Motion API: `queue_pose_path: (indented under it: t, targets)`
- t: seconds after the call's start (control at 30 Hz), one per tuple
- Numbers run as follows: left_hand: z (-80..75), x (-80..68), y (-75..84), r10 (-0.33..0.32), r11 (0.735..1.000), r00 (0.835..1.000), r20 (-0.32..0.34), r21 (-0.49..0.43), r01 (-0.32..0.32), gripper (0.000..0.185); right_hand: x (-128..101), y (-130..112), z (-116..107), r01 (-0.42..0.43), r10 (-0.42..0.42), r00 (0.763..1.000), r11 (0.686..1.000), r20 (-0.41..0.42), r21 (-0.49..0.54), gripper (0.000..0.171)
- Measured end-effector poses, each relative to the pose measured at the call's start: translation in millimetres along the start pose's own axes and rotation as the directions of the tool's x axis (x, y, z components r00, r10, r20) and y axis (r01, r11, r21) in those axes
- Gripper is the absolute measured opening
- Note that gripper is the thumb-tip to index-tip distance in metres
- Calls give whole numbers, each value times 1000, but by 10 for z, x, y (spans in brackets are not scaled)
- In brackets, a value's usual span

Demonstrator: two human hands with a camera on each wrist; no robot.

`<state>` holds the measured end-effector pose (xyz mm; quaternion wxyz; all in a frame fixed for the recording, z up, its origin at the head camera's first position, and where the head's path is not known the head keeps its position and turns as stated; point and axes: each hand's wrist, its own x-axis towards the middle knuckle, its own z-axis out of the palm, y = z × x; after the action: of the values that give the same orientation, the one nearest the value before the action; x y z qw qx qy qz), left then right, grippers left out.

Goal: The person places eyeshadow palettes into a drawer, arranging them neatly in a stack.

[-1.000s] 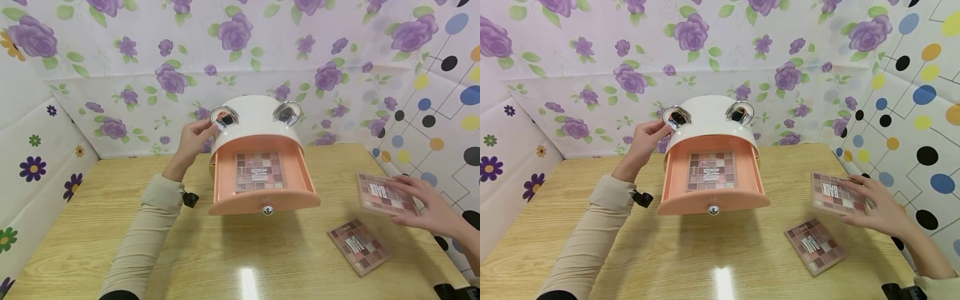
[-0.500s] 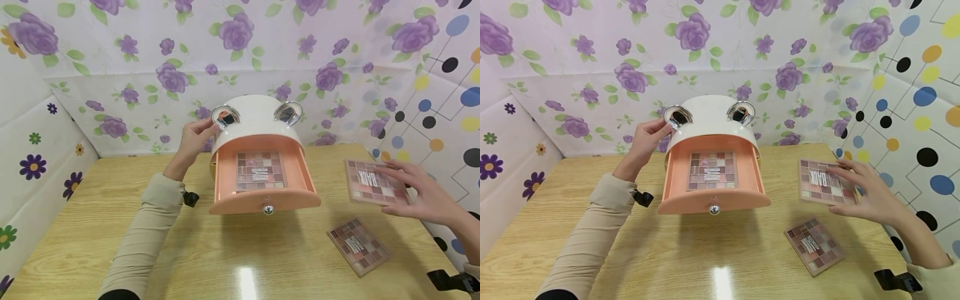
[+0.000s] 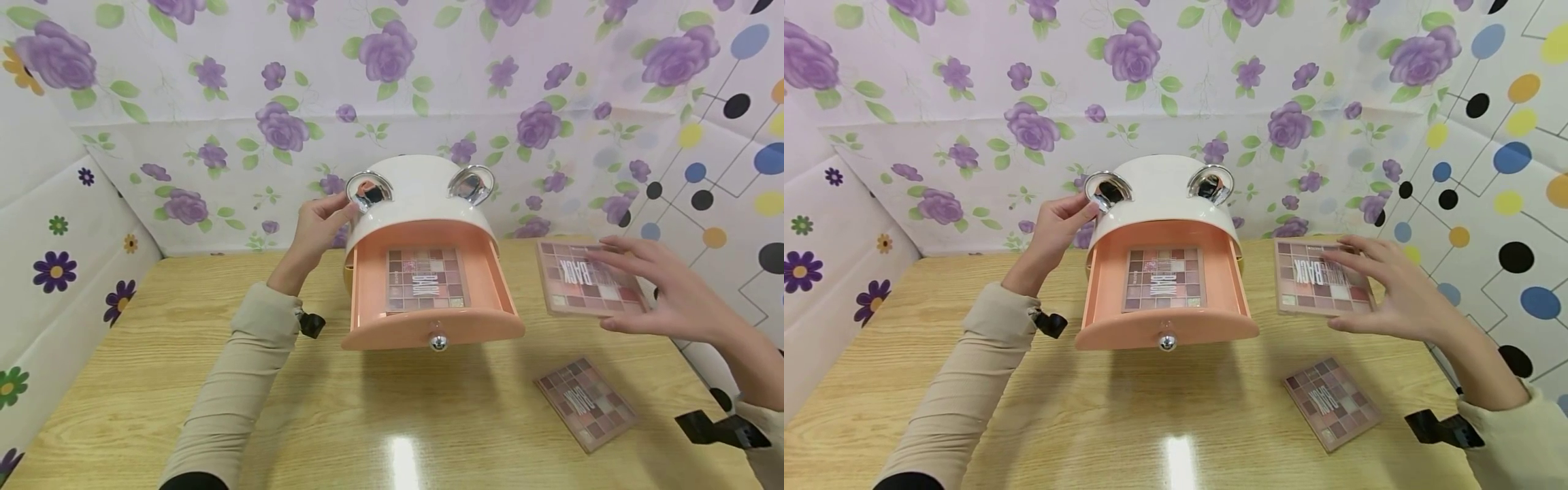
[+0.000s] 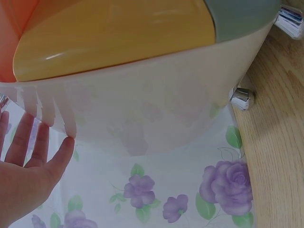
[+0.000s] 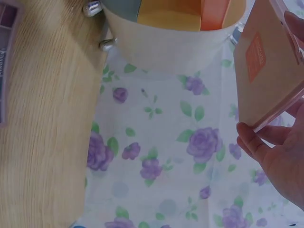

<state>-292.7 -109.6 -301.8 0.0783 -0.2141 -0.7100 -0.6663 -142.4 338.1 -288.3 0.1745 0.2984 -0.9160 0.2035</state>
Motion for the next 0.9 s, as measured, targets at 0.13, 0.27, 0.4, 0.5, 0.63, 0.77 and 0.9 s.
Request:
queue_pose_path:
  t: [0.13,0.27,0.4,0.5,0.63,0.77,0.9]
  targets:
    - [-1,3,-1,0,1000,1000,0,5,0,35,97,-47,16,26,-26,1000,1000,6,7,90]
    - [-3,4,-5,3,1000,1000,-1,6,-3,34,200,-110,46,47,-47,999,998,11,31,90]
    - [0,3,-6,3,1000,1000,-1,5,-3,35,304,-192,70,55,-56,998,998,27,43,89]
    - [3,4,-6,5,1000,1000,-2,4,-5,35,372,-239,92,67,-69,997,997,38,39,88]
    - [5,8,-13,12,1000,1000,-1,-1,-12,35,439,-288,115,54,-57,997,997,52,47,87]
    - [4,7,-16,19,1000,1000,-1,-1,-19,35,506,-333,139,43,-47,997,997,65,59,88]
    - [4,3,-13,21,1000,1000,1,0,-21,35,579,-385,163,46,-54,995,995,88,88,88]
